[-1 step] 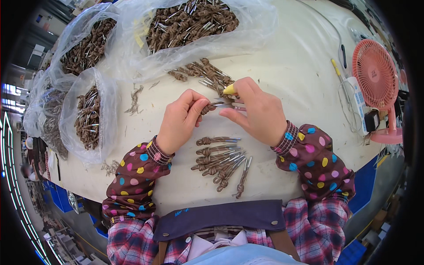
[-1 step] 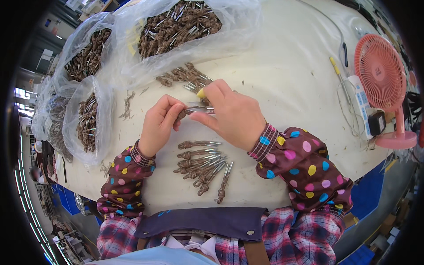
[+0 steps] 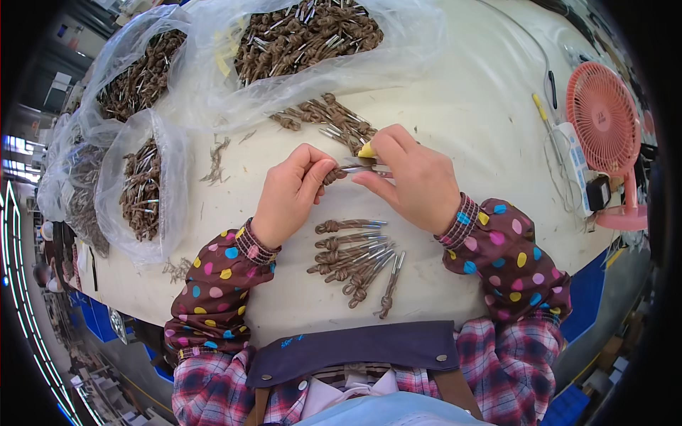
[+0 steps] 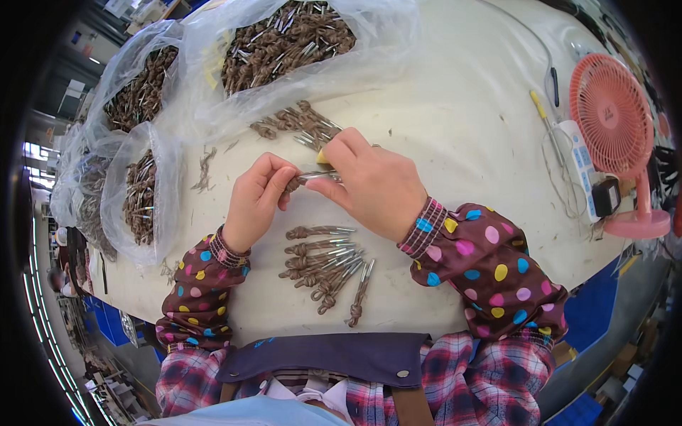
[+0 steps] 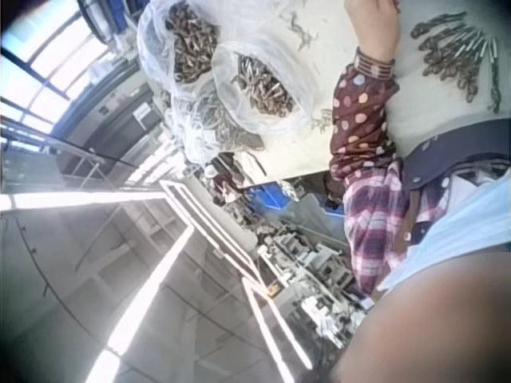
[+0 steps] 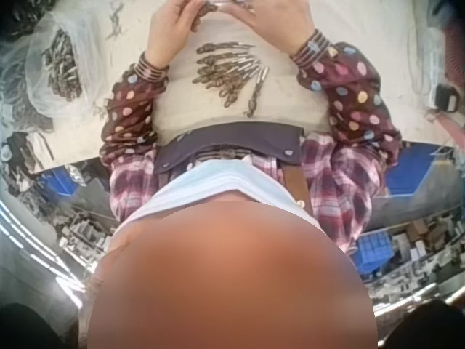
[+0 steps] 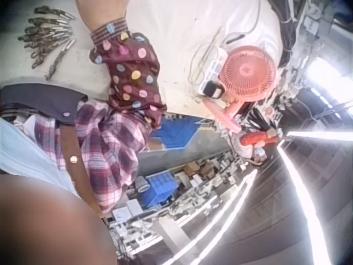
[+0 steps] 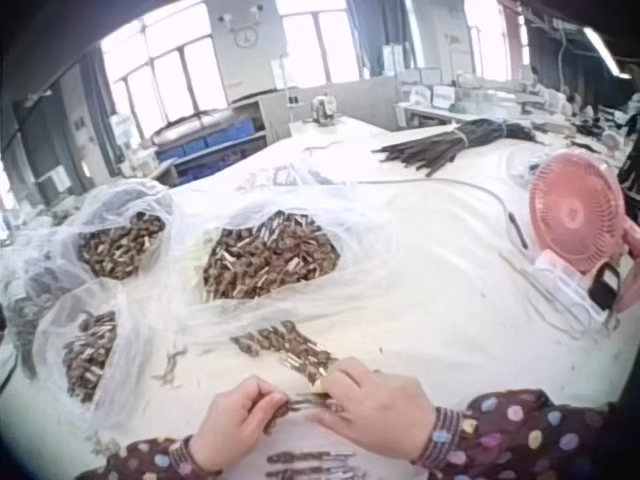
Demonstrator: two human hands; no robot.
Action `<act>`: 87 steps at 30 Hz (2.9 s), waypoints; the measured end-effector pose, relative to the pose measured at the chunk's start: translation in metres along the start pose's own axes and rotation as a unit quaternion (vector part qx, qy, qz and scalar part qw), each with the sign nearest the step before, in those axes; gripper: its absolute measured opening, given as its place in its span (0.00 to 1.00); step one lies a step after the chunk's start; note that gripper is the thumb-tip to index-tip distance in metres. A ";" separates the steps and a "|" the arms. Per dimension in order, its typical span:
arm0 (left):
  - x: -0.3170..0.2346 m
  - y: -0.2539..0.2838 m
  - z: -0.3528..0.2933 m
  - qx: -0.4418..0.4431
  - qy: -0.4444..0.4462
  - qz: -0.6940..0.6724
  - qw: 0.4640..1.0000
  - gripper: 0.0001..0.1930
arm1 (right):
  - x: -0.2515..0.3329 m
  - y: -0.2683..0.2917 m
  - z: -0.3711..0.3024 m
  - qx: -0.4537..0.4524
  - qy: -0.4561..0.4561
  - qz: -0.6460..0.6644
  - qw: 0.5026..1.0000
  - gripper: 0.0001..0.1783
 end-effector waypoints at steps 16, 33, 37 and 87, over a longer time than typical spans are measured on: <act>-0.001 -0.008 -0.001 0.010 -0.008 0.019 1.000 0.07 | 0.007 -0.008 -0.005 -0.005 0.123 -0.116 0.986 0.13; 0.000 -0.003 -0.004 -0.023 -0.128 -0.030 0.991 0.06 | -0.038 -0.043 -0.012 0.244 -0.283 0.449 0.812 0.13; -0.019 0.001 -0.002 -0.015 -0.221 0.109 0.969 0.11 | -0.040 -0.029 -0.006 0.172 -0.221 0.368 0.886 0.11; -0.006 -0.011 -0.003 -0.010 -0.129 0.034 0.991 0.06 | 0.007 -0.004 -0.005 -0.004 0.126 -0.121 0.985 0.15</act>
Point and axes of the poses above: each hand's wrist, its own z-axis towards the middle knuckle, its own y-axis out of the back of the hand, x = y × z, the point moved 6 cm from there along z, towards the middle knuckle, and after that the axes turned 1 degree about y, right-handed, at the moved point
